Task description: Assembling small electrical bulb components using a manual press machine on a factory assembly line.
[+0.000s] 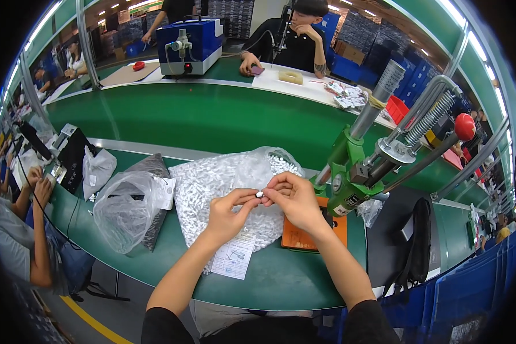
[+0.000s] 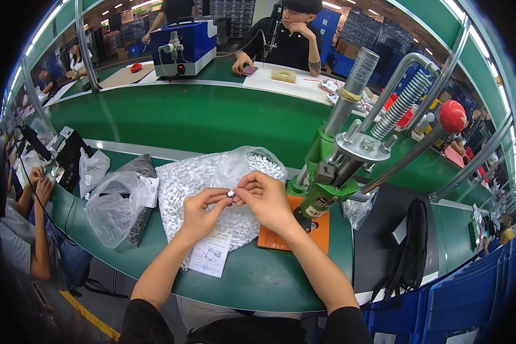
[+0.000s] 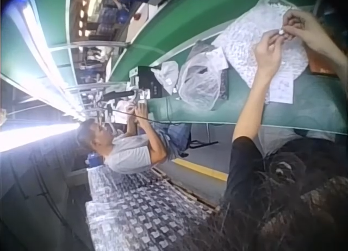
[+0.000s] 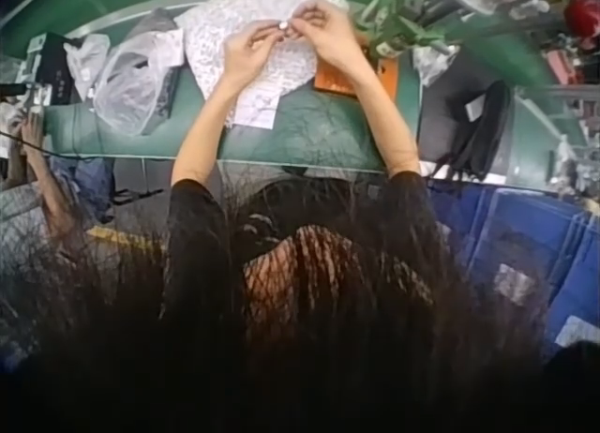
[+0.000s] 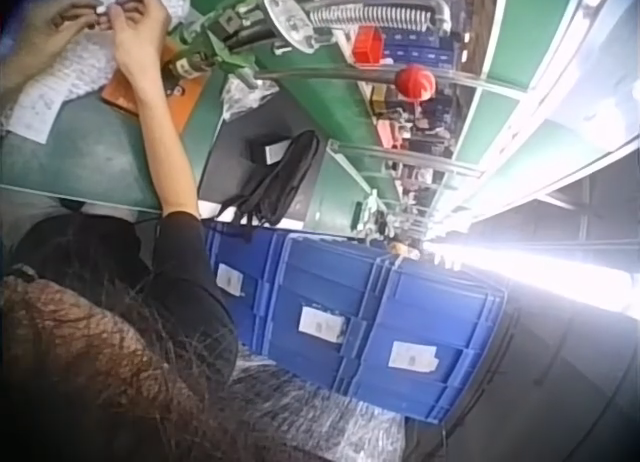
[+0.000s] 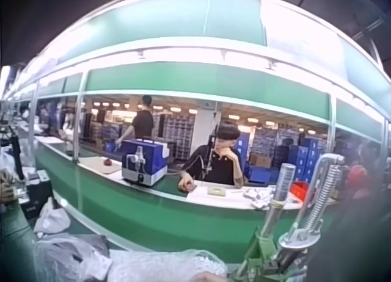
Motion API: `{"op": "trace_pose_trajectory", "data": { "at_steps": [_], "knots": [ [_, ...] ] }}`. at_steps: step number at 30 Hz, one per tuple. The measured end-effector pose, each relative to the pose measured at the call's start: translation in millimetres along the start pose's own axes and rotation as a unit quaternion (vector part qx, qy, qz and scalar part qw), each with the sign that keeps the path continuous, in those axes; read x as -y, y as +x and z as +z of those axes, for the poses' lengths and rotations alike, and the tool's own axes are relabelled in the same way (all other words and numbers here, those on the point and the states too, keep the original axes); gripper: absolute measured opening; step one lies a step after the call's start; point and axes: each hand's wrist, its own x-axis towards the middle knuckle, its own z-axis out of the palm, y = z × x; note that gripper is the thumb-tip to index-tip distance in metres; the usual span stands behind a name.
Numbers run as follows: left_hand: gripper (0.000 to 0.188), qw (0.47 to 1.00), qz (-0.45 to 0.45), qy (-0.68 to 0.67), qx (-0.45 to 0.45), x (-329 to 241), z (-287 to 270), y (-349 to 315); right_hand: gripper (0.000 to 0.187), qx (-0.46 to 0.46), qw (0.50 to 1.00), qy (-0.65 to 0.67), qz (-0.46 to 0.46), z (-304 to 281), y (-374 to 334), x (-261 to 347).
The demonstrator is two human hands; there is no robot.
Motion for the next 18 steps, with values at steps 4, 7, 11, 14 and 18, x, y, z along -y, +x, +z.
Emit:
{"op": "trace_pose_trajectory", "data": {
  "at_steps": [4, 7, 11, 14, 18],
  "knots": [
    [0.015, 1.0, -0.009, 0.0, 0.002, -5, 0, 3, 0.01, 0.005, 1.0, -0.012, -0.014, -1, -1, -2],
    [0.016, 1.0, -0.004, 0.002, 0.004, -5, 0, 4, 0.011, 0.0, 1.0, -0.024, -0.019, 0, -2, 0],
    [0.017, 1.0, 0.015, 0.021, -0.002, -1, 1, 3, 0.012, 0.003, 0.998, -0.052, -0.025, 3, -3, 4],
    [0.017, 1.0, 0.006, 0.025, -0.005, 5, 3, 1, 0.012, 0.003, 0.998, -0.059, -0.018, 4, -5, 7],
    [0.017, 0.995, 0.048, 0.082, 0.004, 6, 2, -1, 0.012, 0.013, 0.996, -0.081, -0.018, 3, -6, 9]
  ]
}}
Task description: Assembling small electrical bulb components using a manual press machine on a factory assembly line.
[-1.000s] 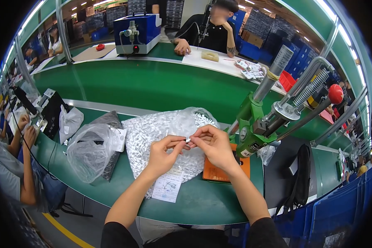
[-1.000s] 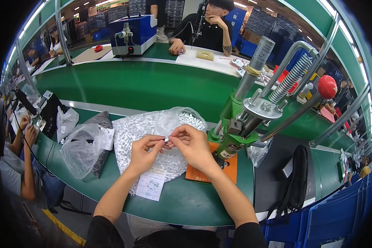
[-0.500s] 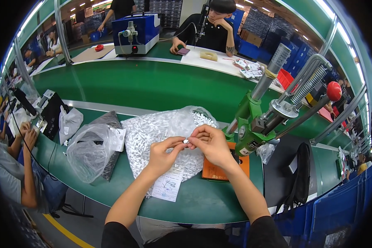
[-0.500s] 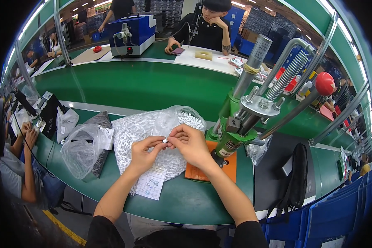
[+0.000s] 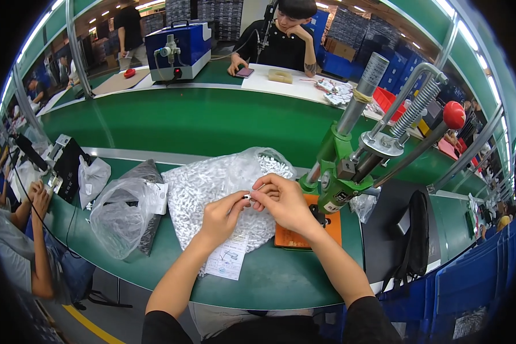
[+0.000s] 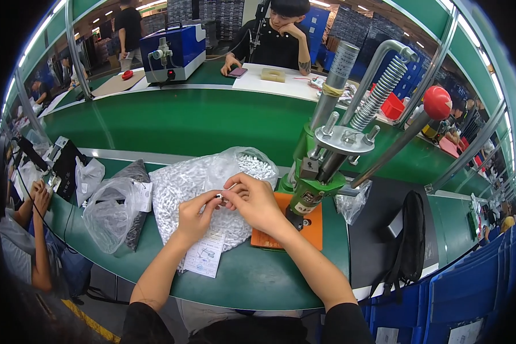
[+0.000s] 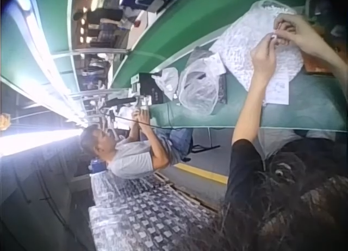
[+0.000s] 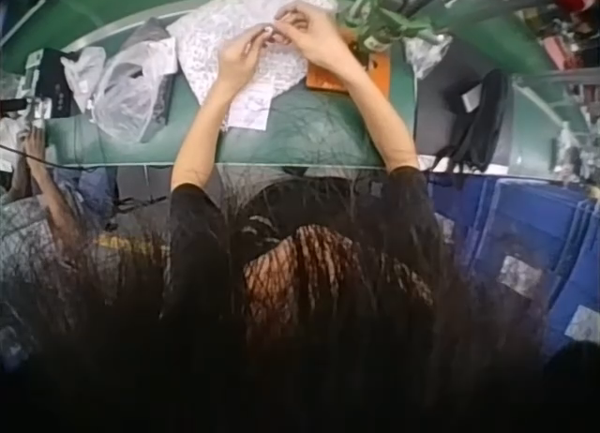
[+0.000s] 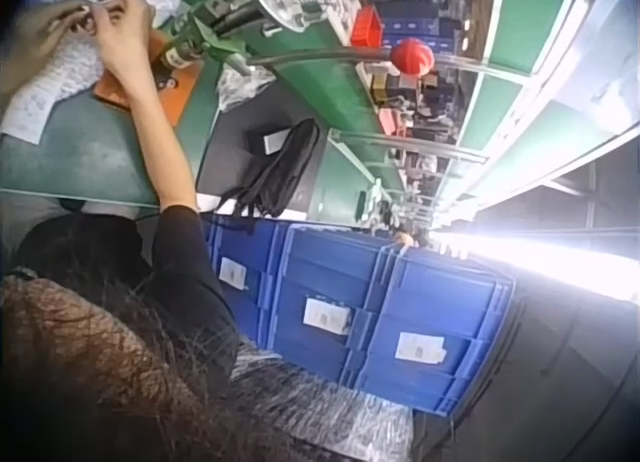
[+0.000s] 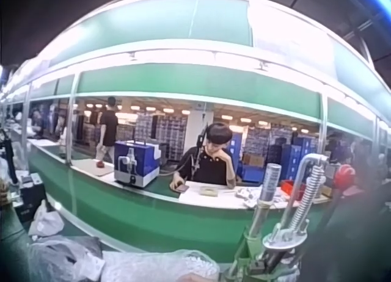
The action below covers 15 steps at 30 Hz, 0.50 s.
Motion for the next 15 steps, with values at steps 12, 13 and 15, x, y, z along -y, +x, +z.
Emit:
{"op": "trace_pose_trajectory", "data": {
  "at_steps": [12, 13, 15],
  "knots": [
    [0.01, 0.993, -0.105, -0.056, -0.011, -7, 1, 4, 0.012, -0.034, 0.998, -0.053, 0.0, 1, 7, -18],
    [0.009, 0.995, -0.087, -0.039, 0.042, -9, -5, 5, 0.012, -0.033, 0.998, -0.052, 0.002, 0, 7, -17],
    [0.008, 0.993, -0.07, -0.023, 0.096, -4, -14, 7, 0.012, -0.061, 0.997, -0.051, 0.004, -3, 8, -14]
  ]
}}
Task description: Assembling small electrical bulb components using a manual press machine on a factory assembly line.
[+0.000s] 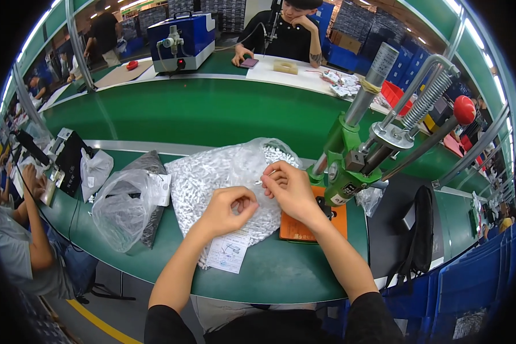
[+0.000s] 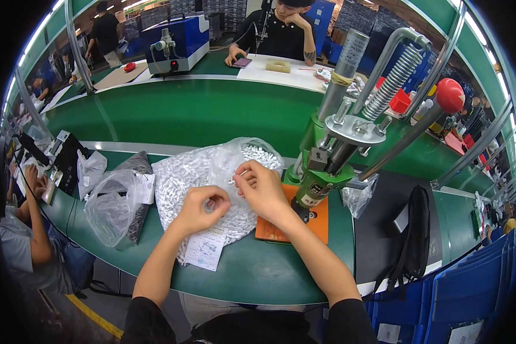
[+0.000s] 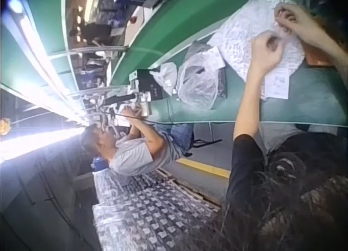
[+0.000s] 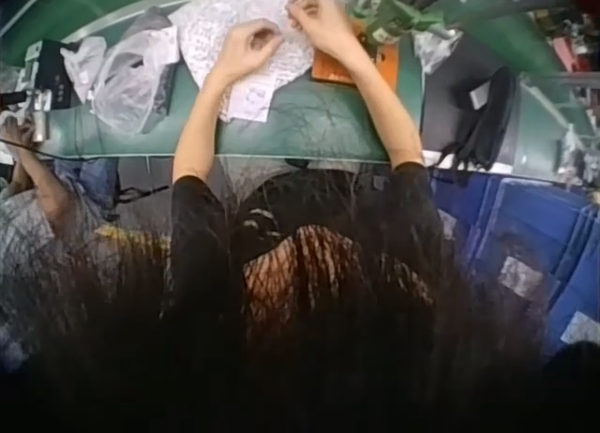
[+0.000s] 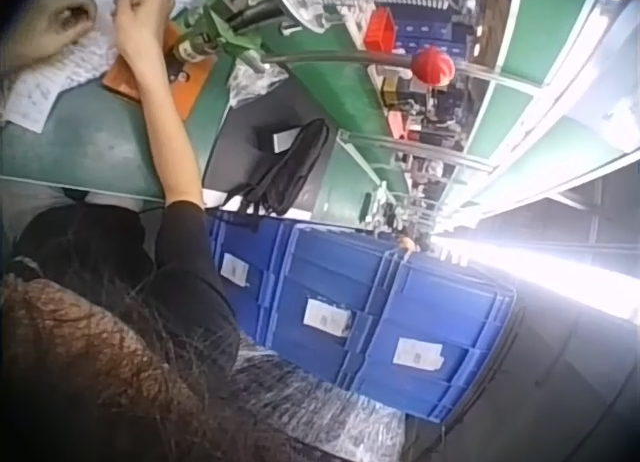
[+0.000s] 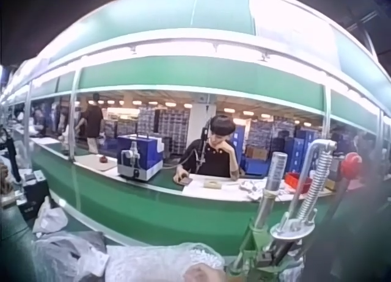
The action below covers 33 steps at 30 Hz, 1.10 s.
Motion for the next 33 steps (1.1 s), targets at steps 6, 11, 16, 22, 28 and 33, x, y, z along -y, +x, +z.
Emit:
{"op": "trace_pose_trajectory", "data": {
  "at_steps": [6, 11, 16, 22, 28, 33],
  "knots": [
    [0.014, 0.968, 0.074, 0.075, 0.227, 4, -19, 5, 0.013, 0.014, 1.0, 0.004, -0.01, 2, -1, 5],
    [0.018, 0.969, 0.009, 0.057, 0.239, 9, -21, 6, 0.012, 0.028, 0.999, 0.024, 0.015, 2, -1, 2],
    [0.017, 0.973, -0.079, 0.045, 0.213, 3, -22, 7, 0.013, 0.047, 0.996, 0.064, 0.036, -1, -1, 1],
    [0.014, 0.994, -0.059, -0.003, 0.091, 0, -17, 8, 0.012, 0.048, 0.997, 0.059, 0.033, -1, 3, -7],
    [0.016, 0.97, -0.096, -0.223, 0.0, 6, -5, 4, 0.011, 0.06, 0.995, 0.079, 0.029, 4, 3, -8],
    [0.015, 0.971, -0.081, -0.224, -0.014, 6, 2, 4, 0.012, 0.07, 0.991, 0.106, 0.03, 3, 2, -7]
  ]
}}
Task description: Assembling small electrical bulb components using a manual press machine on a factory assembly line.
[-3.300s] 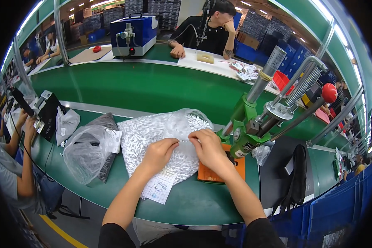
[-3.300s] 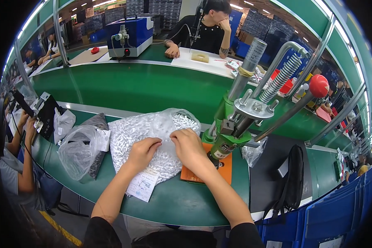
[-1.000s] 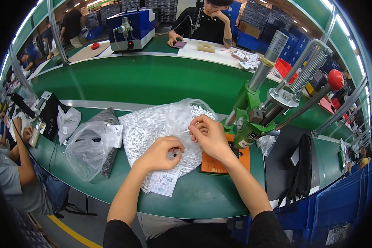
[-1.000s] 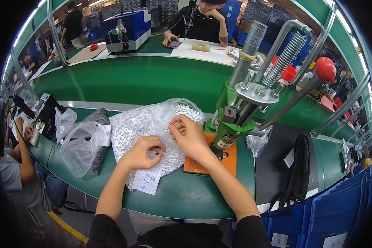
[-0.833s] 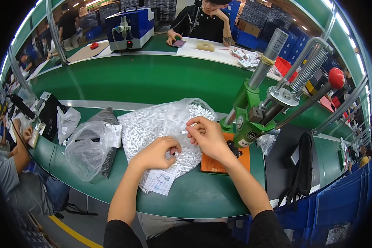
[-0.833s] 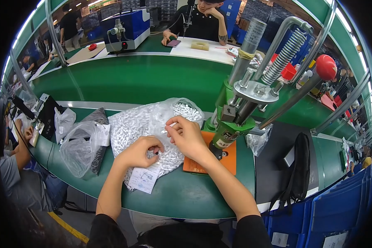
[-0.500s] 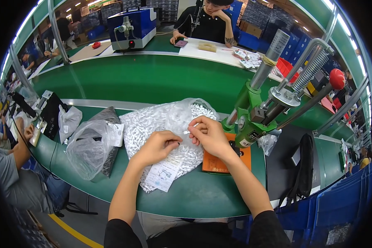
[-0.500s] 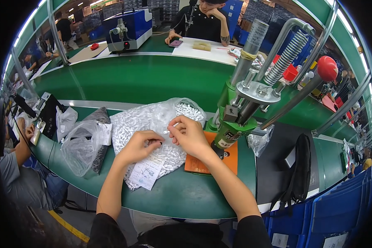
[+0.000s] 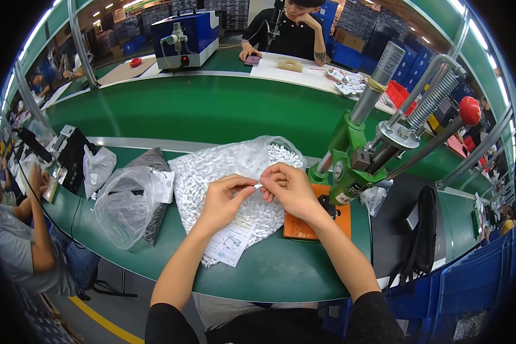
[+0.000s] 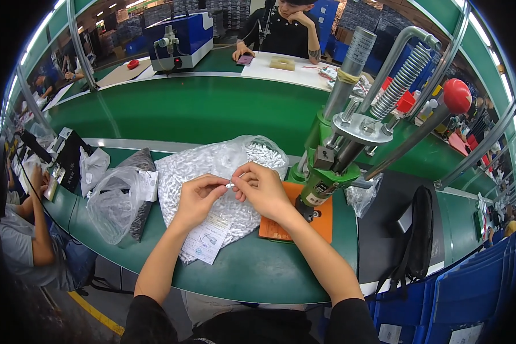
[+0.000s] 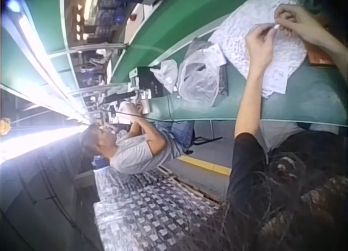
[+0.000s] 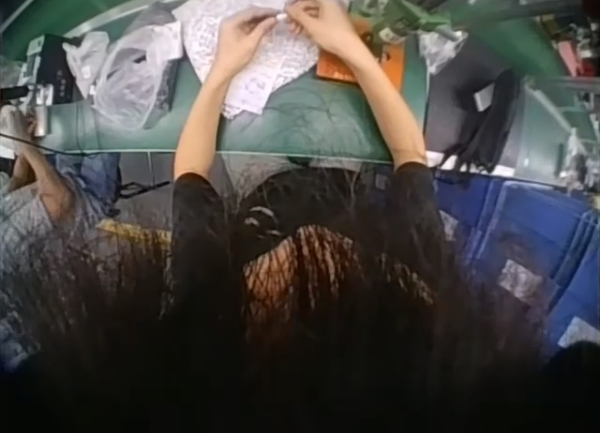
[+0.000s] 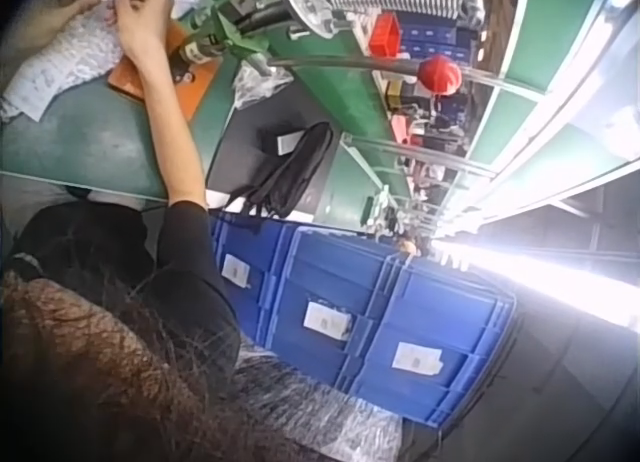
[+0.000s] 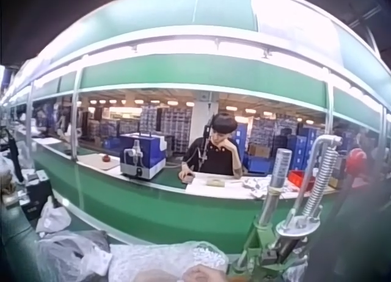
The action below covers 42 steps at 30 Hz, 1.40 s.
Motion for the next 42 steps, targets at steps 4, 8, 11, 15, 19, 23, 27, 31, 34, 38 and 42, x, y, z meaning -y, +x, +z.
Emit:
{"op": "trace_pose_trajectory", "data": {
  "at_steps": [4, 8, 11, 15, 19, 23, 27, 31, 34, 38, 42],
  "knots": [
    [0.014, 1.0, 0.001, 0.003, -0.019, -2, 0, -3, 0.014, 0.01, 0.999, 0.036, 0.013, 4, -3, 3],
    [0.016, 0.999, 0.013, -0.005, -0.04, -3, 2, -4, 0.015, 0.043, 0.997, 0.066, 0.021, 6, -4, 4],
    [0.016, 0.999, 0.005, -0.024, -0.04, -5, 0, -5, 0.015, 0.046, 0.997, 0.062, 0.012, 9, -4, 1],
    [0.016, 0.998, -0.016, -0.06, -0.024, -5, 0, -2, 0.016, 0.053, 0.997, 0.053, 0.008, 5, -4, 0],
    [0.015, 0.999, -0.027, -0.027, -0.003, 0, 4, 3, 0.023, 0.002, 0.94, -0.298, -0.168, 4, -19, 14],
    [0.013, 0.998, -0.029, 0.05, -0.014, 9, -2, -1, 0.024, 0.012, 0.861, -0.383, -0.333, 11, -82, 100],
    [0.014, 0.996, -0.049, 0.074, -0.016, 13, -2, -3, 0.012, -0.205, 0.809, -0.275, -0.477, -31, -144, 137],
    [0.014, 0.994, -0.048, 0.098, -0.004, 9, 5, -1, 0.016, -0.549, 0.723, -0.183, -0.378, -112, -159, 149],
    [0.014, 0.994, -0.054, 0.091, -0.007, 13, 2, -2, 0.017, -0.611, 0.705, -0.288, -0.217, -192, -128, 118],
    [0.013, 0.992, -0.045, 0.115, -0.007, 15, 6, -1, 0.015, -0.382, 0.731, -0.531, 0.194, -273, -102, 23],
    [0.014, 0.992, -0.052, 0.112, -0.013, 16, 1, -4, 0.016, -0.172, 0.822, -0.463, 0.285, -273, -75, -21]
  ]
}}
